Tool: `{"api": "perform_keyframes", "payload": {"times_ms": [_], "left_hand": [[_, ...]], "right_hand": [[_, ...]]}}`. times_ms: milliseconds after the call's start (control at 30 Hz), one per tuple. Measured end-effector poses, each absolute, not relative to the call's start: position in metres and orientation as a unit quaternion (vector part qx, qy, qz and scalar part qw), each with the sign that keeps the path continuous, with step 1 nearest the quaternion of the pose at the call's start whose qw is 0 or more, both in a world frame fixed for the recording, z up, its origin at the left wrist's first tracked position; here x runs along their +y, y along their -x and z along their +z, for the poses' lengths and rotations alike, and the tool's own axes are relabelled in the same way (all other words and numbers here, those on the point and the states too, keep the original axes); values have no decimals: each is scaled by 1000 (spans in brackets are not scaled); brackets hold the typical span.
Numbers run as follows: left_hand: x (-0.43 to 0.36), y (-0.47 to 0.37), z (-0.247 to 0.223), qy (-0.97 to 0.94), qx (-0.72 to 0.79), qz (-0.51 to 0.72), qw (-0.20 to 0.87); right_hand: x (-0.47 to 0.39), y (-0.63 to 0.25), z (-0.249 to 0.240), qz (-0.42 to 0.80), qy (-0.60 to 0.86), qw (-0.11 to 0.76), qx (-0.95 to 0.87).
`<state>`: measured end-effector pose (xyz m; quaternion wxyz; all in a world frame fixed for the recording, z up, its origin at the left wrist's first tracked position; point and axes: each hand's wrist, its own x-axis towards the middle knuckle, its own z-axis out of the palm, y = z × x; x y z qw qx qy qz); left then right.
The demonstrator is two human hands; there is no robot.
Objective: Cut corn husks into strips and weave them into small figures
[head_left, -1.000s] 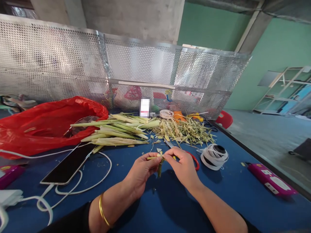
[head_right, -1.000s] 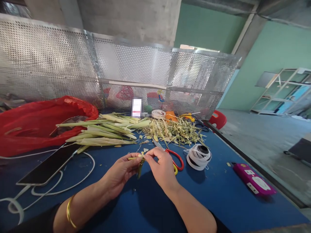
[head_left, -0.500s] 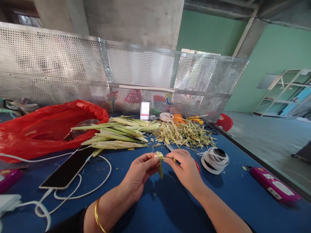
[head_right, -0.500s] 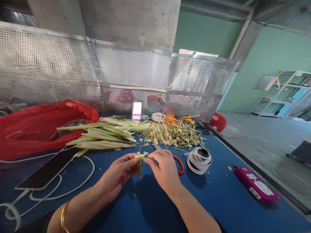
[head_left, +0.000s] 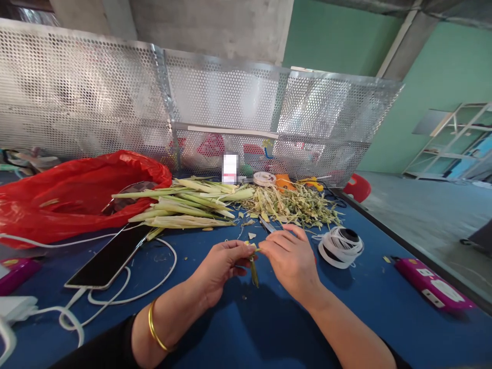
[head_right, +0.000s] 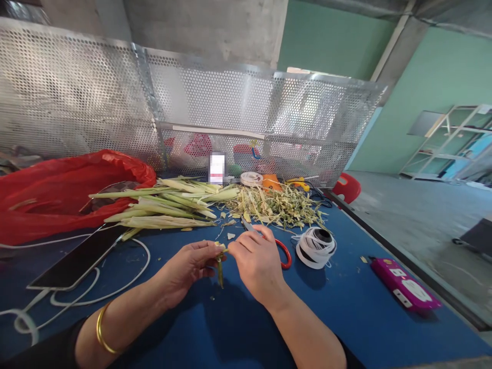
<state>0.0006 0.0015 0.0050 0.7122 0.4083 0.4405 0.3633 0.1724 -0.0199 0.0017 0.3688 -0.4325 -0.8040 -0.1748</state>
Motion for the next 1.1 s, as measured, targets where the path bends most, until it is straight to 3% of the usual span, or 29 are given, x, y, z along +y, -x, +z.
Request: {"api": "perform_keyframes", "payload": {"times_ms": [167,400,567,700,933,1100], "left_hand": [[3,3,8,-419,404,335,741],[5,-1,8,-455,411,373,696],[11,1,9,-458,422,422,659],[17,5,6,-453,427,436,649],[18,6,7,-466,441,450,621],[23,10,8,-473,446,468,598]], "right_hand": [[-18,-175,-4,-253,394,385,-795],[-15,-183,-6,-247,445,317,-800],[-11,-200,-6,-103,700,116,-697],[-10,-211,-5,-11,736,15,-677],[-2,-215,-2,30,742,-1,-670],[-6,-220,-10,103,740,93,-658]]}}
